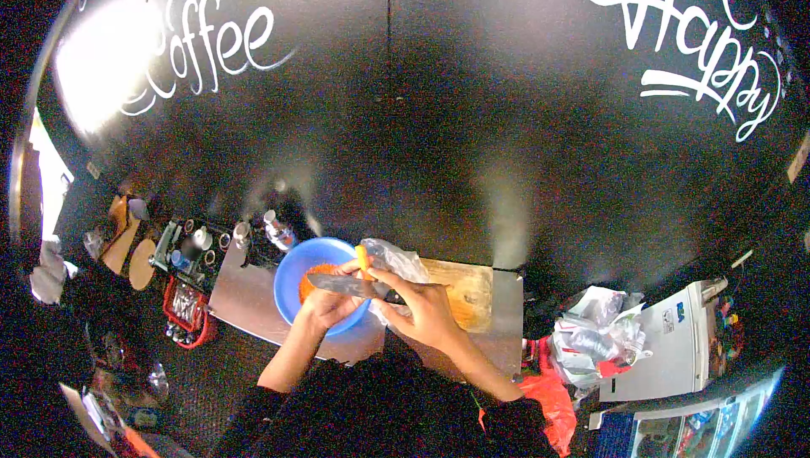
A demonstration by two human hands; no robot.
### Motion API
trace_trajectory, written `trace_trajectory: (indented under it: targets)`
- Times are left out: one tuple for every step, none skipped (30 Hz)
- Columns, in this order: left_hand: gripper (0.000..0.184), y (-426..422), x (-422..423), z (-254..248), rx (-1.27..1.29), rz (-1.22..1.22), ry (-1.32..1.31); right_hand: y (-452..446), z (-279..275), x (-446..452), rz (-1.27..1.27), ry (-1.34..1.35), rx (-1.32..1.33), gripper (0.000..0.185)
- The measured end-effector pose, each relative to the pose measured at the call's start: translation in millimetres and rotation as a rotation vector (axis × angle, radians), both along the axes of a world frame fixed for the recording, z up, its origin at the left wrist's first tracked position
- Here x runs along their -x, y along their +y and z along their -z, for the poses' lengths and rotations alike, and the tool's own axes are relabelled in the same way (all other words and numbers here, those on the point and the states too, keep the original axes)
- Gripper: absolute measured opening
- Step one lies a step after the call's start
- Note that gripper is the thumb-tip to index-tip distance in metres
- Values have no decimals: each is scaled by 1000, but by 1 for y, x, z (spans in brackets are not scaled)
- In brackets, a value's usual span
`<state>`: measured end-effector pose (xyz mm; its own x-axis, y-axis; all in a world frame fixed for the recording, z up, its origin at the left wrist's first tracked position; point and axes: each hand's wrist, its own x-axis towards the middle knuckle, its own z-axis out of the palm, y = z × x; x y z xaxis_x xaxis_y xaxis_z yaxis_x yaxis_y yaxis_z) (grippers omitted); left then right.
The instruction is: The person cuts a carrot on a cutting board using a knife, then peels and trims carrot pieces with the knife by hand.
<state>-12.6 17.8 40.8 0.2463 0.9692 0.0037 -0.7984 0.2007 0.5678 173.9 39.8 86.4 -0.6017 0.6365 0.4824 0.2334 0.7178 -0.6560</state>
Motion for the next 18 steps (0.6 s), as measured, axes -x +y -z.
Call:
trace_trajectory:
  targets:
    - [28, 0, 0, -2, 0, 2, 0, 0, -2, 0, -16, 10, -30, 46]
    - [27, -1, 1, -4, 19, 34, -20, -1, -4, 0, -15, 11, -30, 46]
    - [25, -2, 1, -5, 38, 67, -40, -2, -5, 0, -20, 7, -31, 45]
    - [25, -2, 1, -5, 40, 68, -39, -2, -5, 0, -25, 4, -32, 44]
    - [25, -2, 0, -5, 46, 85, -54, -2, -4, 0, -25, 4, -31, 44]
    - [25, -2, -1, -5, 53, 102, -69, -3, -3, 0, -22, 19, -47, 43]
    - [25, -3, -1, -5, 54, 101, -68, -3, -2, 1, -20, 34, -62, 42]
    - [26, -4, -1, -5, 51, 93, -71, -3, -2, 2, -21, 35, -61, 42]
    - [28, -6, -2, -4, 49, 85, -74, -4, 0, 4, -7, 58, -87, 41]
    - [28, -7, -1, -1, 50, 83, -74, -4, 1, 5, 6, 81, -114, 40]
    - [32, -5, 1, 3, 63, 94, -90, -5, 2, 6, 5, 81, -114, 40]
    - [37, -4, 2, 6, 74, 105, -106, -6, 5, 7, 27, 67, -98, 39]
    - [37, -4, 2, 7, 71, 104, -106, -7, 6, 7, 51, 54, -83, 38]
    - [34, -5, 2, 9, 15, 92, -87, -8, 6, 8, 51, 53, -86, 38]
    - [32, -6, 1, 11, -39, 80, -68, -9, 6, 8, 74, 31, -73, 37]
    - [32, -5, 2, 14, -40, 81, -68, -9, 5, 8, 97, 9, -58, 37]
    - [31, -4, 3, 18, -34, 92, -85, -9, 7, 9, 98, 10, -59, 37]
    - [30, -2, 3, 17, -29, 103, -102, -7, 8, 10, 89, 53, -69, 37]
